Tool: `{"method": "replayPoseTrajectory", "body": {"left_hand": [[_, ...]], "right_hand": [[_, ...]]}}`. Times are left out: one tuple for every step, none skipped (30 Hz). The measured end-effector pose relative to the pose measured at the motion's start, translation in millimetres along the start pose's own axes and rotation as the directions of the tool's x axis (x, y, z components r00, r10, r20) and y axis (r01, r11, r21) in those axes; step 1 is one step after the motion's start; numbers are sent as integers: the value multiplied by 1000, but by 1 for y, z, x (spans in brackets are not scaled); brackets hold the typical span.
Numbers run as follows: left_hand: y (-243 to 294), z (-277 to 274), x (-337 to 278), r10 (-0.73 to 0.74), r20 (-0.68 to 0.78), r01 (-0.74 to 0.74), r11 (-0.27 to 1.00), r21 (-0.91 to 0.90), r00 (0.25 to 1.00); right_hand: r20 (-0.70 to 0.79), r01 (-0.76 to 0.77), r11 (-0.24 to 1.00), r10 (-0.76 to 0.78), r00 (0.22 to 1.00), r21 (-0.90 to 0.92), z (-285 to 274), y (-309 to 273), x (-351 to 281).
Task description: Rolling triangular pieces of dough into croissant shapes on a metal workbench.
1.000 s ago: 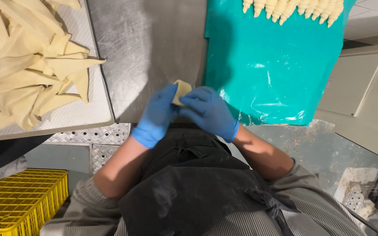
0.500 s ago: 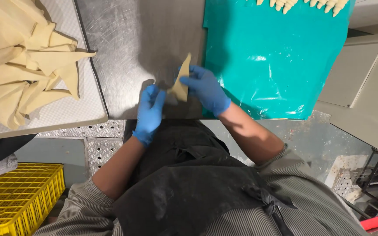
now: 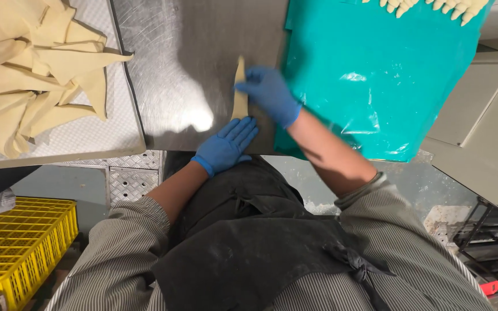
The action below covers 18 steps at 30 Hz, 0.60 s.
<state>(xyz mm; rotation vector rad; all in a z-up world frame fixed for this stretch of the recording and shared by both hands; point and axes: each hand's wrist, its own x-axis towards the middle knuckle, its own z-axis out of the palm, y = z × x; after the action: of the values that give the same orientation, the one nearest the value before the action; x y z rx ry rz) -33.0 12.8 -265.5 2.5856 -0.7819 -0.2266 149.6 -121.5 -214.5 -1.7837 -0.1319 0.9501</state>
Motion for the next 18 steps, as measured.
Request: {"method": "replayPoseTrajectory", "body": {"left_hand": [[1,0,0,-4,3,4,1000,-2,1000],[2,-1,0,-10,2,10,1000,-18,1000],[3,-1,1,-15,0,15,999,-33,1000],[4,0,-1,-18,1,18,999,-34,1000],[3,1,0,-23,4,23,999,-37,1000],[2,1,0,-28,7,28,999,-41,1000],[1,1,2,-27,4,27,999,-38,1000],[0,1,3,-26,-8,26,999,-45,1000],[3,2,2,-31,-17,30,998,-56,999],[4,2,2,-38,-16,37,998,-58,999],[3,1,2,-26,4,26,999,-31,1000],[2,0,3,-15,25,15,1000,-5,1000],[0,0,3,-15,26,15,1000,-1,1000],[-1,0,3,-24,22,25,999,-39,999],[1,2,2,-34,19,36,996,-81,999],[0,2,3,-36,21,38,996,-82,999],[1,1,2,-29,30,31,997,-67,999],[2,1,1,-22,39,24,998,-53,999]], "right_hand": [[4,-3,1000,3,1000,2,-5,-12,7],[20,-9,996,7,1000,87,-11,-25,15],[35,-16,985,10,999,171,-17,-37,22],[38,-18,985,12,999,171,-19,-35,32],[57,-5,983,-5,998,183,-23,-33,43],[77,7,981,-22,997,194,-28,-32,54],[76,10,981,-25,997,193,-35,-35,67],[63,58,987,-68,996,151,-43,-38,80],[58,100,989,-107,993,111,-48,-39,91],[65,97,989,-104,992,111,-53,-38,101],[53,131,990,-134,990,53,-57,-38,112],[43,164,986,-164,986,-5,-62,-38,122],[43,168,986,-168,985,-3,-67,-34,135],[58,201,978,-197,979,-63,-72,-29,147],[77,229,966,-220,972,-122,-77,-23,157],[79,228,966,-219,972,-121,-81,-10,171],[70,274,936,-265,962,-222,-85,5,182],[66,314,893,-310,949,-322,-89,21,193]]}}
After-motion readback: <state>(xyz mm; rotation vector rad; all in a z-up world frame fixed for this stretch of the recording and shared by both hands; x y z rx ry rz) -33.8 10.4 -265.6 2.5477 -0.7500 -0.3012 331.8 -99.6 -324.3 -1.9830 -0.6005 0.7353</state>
